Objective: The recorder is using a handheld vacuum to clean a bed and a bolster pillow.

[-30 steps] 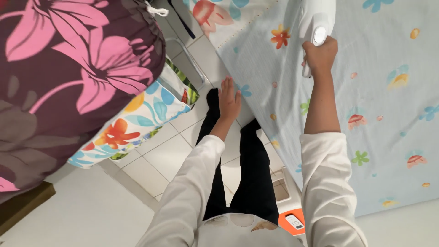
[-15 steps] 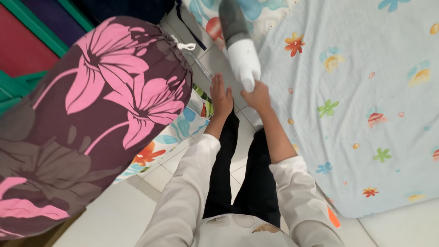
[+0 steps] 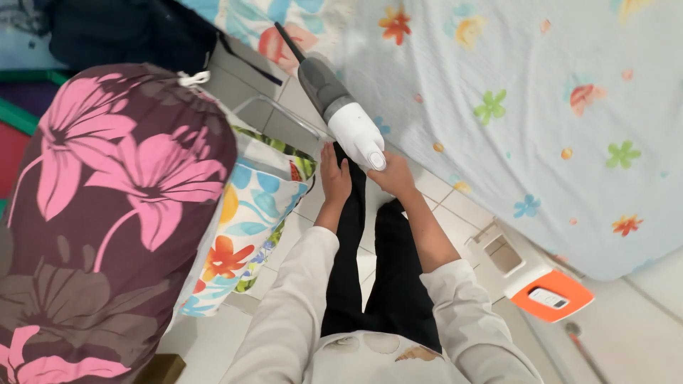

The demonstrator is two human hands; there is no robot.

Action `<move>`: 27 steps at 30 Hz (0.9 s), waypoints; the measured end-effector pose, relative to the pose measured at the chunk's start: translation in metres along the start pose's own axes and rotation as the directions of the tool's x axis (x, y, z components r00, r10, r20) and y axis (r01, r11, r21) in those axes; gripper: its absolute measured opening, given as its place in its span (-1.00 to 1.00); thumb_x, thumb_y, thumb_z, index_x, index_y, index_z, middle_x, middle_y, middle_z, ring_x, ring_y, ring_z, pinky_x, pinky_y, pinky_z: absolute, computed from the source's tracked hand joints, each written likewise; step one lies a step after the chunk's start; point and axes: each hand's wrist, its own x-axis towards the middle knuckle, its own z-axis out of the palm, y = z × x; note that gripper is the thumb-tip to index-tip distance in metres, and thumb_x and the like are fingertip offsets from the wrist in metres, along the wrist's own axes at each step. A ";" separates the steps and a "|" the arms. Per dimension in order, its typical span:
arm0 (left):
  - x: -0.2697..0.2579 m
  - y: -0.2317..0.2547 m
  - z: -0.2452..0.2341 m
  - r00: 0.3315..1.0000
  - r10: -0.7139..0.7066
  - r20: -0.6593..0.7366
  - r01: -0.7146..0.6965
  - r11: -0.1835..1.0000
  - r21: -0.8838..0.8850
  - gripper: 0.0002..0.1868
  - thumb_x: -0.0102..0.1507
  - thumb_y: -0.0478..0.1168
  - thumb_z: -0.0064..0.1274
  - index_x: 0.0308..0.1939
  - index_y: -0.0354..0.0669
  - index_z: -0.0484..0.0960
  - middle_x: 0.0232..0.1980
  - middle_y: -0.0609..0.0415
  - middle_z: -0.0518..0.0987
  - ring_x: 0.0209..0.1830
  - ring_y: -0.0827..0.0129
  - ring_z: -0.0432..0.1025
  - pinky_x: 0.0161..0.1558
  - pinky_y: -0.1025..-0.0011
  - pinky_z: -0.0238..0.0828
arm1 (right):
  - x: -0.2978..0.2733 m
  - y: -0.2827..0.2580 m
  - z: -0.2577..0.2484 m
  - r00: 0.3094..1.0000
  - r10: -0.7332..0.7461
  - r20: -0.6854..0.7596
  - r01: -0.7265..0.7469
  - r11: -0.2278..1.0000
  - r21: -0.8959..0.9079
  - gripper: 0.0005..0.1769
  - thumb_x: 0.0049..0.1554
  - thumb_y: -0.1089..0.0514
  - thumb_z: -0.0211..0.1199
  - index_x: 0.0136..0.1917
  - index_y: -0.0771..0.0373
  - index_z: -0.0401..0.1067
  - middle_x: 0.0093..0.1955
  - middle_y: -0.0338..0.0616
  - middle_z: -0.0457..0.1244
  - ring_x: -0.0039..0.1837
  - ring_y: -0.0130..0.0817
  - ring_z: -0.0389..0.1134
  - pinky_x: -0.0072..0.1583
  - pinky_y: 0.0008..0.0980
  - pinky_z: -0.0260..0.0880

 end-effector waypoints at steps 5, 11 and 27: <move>-0.023 0.023 0.022 0.991 0.039 0.127 -0.041 0.999 0.015 -0.34 0.41 -0.25 -0.07 0.58 -0.28 0.11 0.63 -0.26 0.12 0.65 -0.15 -0.02 0.55 0.05 -0.08 | -0.026 0.087 -0.002 0.942 -0.173 -0.289 0.193 0.980 0.045 -0.57 -0.13 0.11 0.35 0.01 0.35 0.54 -0.22 0.08 0.41 -0.15 -0.09 0.47 -0.03 -0.21 0.43; -0.060 0.065 0.062 0.944 0.140 0.297 -0.168 0.983 0.069 -0.36 0.46 -0.22 -0.12 0.60 -0.24 0.08 0.65 -0.21 0.09 0.68 -0.07 -0.05 0.56 0.01 -0.15 | -0.074 0.146 -0.040 0.866 0.037 -0.500 0.106 0.961 0.254 -0.60 -0.10 0.12 0.36 -0.01 0.36 0.55 -0.25 0.06 0.41 -0.27 -0.20 0.44 -0.17 -0.26 0.43; -0.164 0.084 0.121 0.718 0.336 0.610 -0.485 0.870 0.091 -0.35 0.43 -0.25 -0.10 0.59 -0.17 0.11 0.65 -0.12 0.14 0.68 -0.01 -0.02 0.54 -0.10 -0.12 | -0.214 0.300 0.020 0.748 0.488 -0.449 -0.035 0.705 0.708 -0.73 -0.06 0.20 0.26 -0.13 0.45 0.49 -0.41 -0.02 0.31 -0.45 -0.36 0.32 -0.36 -0.36 0.36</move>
